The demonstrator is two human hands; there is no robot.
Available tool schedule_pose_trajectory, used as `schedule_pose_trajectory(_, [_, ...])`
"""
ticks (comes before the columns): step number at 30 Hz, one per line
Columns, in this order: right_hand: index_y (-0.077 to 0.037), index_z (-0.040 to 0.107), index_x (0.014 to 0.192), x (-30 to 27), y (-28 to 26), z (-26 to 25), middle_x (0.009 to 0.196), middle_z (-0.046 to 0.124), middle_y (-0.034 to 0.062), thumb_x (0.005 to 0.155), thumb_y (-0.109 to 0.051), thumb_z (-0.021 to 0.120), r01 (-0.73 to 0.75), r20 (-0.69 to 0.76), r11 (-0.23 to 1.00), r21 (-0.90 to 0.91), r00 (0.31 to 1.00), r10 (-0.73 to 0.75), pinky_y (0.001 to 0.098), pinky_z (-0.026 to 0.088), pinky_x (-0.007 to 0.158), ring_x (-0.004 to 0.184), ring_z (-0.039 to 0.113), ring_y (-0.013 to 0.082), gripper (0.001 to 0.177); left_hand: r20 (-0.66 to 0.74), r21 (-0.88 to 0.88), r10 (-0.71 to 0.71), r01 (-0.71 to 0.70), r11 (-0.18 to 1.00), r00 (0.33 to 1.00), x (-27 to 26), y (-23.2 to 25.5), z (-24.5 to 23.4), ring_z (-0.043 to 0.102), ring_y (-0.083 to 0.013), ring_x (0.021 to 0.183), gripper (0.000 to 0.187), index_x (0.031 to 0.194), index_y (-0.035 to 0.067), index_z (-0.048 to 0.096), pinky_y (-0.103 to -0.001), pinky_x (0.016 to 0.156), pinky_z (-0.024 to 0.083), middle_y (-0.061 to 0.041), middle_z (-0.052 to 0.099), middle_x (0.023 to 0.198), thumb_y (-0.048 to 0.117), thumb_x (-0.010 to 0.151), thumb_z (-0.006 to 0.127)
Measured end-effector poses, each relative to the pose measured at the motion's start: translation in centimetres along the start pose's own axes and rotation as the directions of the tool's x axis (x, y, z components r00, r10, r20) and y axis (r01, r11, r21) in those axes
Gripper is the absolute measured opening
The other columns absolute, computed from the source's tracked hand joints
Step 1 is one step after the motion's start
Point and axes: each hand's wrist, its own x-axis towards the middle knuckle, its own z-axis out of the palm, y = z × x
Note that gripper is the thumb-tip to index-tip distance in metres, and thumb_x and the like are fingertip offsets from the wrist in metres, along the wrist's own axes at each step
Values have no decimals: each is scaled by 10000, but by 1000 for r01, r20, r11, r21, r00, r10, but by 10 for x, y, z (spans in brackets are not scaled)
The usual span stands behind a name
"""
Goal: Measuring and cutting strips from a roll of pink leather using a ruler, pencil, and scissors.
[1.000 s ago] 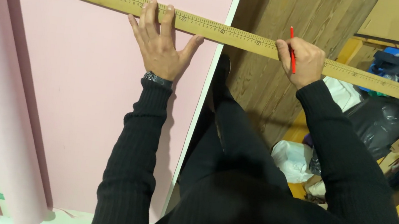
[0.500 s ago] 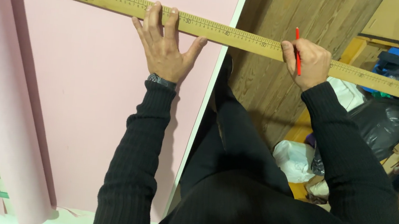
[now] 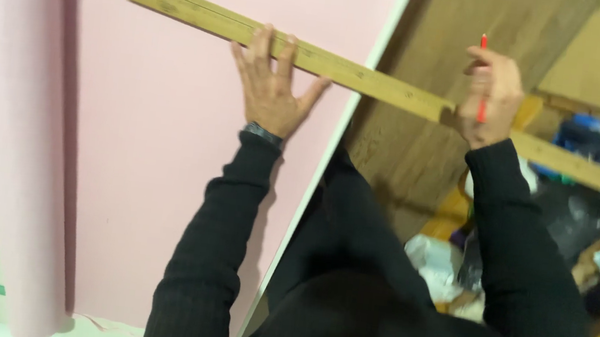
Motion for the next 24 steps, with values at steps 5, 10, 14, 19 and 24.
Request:
schedule_pose_trajectory(5, [14, 606, 1321, 102, -27, 74, 1152, 674, 100, 1124, -74, 559, -68, -53, 793, 606, 991, 125, 288, 555, 822, 958, 660, 143, 221, 126, 67, -118, 110, 992, 985, 4, 6, -6, 214, -377, 1531, 950, 1492, 88, 466, -711, 1241, 62, -275, 288, 1588, 831, 912, 590])
schedule_pose_trajectory(10, [9, 691, 1175, 204, -119, 219, 1018, 741, 83, 1101, -55, 642, 36, 101, 489, 872, 963, -251, 255, 604, 664, 830, 720, 108, 109, 176, -58, -101, 113, 992, 979, 16, 11, -19, 232, -406, 1518, 808, 1358, 64, 583, -691, 1235, 29, -285, 316, 1569, 738, 914, 635])
schedule_pose_trajectory(14, [9, 699, 1035, 220, -190, 261, 880, 738, 68, 1037, -69, 665, -114, 264, 488, 865, 931, -251, 240, 559, 578, 715, 696, 99, 86, 378, 95, -149, 122, 988, 914, 13, 14, -33, 279, -352, 1509, 752, 1401, 95, 585, -641, 1245, 37, -227, 399, 1526, 469, 759, 696])
schedule_pose_trajectory(19, [18, 715, 974, 222, -177, 305, 827, 761, 82, 982, -19, 722, 221, 91, 601, 768, 892, -444, 245, 613, 667, 722, 736, 115, 38, 242, 8, -94, 95, 995, 966, 13, 11, -28, 378, -357, 1423, 819, 1459, -5, 546, -661, 1253, 62, -230, 517, 1456, 538, 864, 695])
schedule_pose_trajectory(24, [21, 698, 939, 220, -180, 298, 813, 761, 92, 970, -8, 725, 206, 139, 638, 742, 884, -447, 246, 614, 648, 702, 739, 123, 50, 151, -27, -77, 82, 996, 985, 14, 11, -29, 420, -371, 1411, 728, 1394, 14, 606, -657, 1245, 73, -229, 535, 1425, 509, 868, 703])
